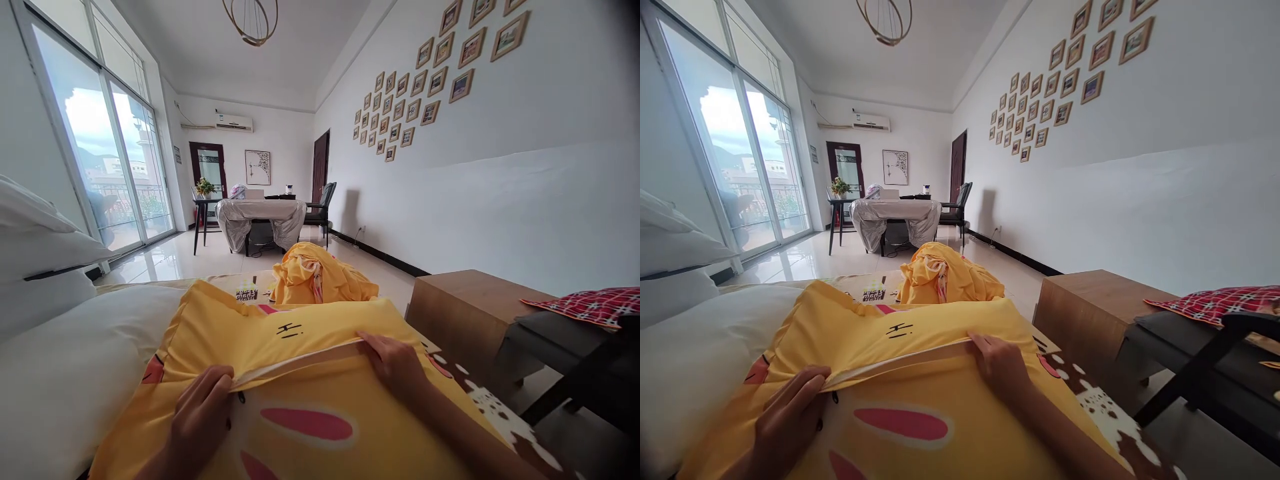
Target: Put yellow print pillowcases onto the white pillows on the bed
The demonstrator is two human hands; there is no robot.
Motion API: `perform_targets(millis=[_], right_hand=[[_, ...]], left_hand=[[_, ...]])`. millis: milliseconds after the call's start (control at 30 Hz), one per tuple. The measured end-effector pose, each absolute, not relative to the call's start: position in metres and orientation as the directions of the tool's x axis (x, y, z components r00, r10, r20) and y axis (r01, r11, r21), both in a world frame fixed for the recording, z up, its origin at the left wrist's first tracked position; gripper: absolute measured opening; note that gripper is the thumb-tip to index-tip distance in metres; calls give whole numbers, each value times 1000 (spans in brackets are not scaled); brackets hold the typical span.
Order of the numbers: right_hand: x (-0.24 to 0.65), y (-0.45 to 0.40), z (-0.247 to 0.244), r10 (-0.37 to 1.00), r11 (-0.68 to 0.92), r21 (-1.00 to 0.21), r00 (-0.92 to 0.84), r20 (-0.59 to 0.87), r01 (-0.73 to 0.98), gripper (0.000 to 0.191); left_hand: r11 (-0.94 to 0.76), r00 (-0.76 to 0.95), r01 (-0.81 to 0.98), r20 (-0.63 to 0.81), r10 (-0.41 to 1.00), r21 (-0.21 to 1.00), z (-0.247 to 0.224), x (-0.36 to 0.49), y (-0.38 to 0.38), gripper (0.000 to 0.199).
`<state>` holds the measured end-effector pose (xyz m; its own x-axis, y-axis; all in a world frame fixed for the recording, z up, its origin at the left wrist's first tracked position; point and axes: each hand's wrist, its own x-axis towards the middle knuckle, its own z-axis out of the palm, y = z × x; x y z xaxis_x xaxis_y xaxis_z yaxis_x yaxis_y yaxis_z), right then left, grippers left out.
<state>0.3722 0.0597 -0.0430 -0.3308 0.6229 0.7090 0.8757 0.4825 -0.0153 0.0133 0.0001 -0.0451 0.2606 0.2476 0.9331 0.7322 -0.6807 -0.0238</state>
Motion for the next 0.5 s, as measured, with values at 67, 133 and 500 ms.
perform_targets(millis=[67,133,500], right_hand=[[372,60,-42,408,425,142,-329,851,894,30],[374,58,-38,276,350,190,-295,915,917,24],[378,40,-53,322,542,73,-287,902,837,14]], left_hand=[[-676,257,735,944,206,-53,-51,12,0,22],[-666,262,743,945,197,-67,-54,10,-2,23],[-651,241,754,959,149,-88,-48,15,-12,25]])
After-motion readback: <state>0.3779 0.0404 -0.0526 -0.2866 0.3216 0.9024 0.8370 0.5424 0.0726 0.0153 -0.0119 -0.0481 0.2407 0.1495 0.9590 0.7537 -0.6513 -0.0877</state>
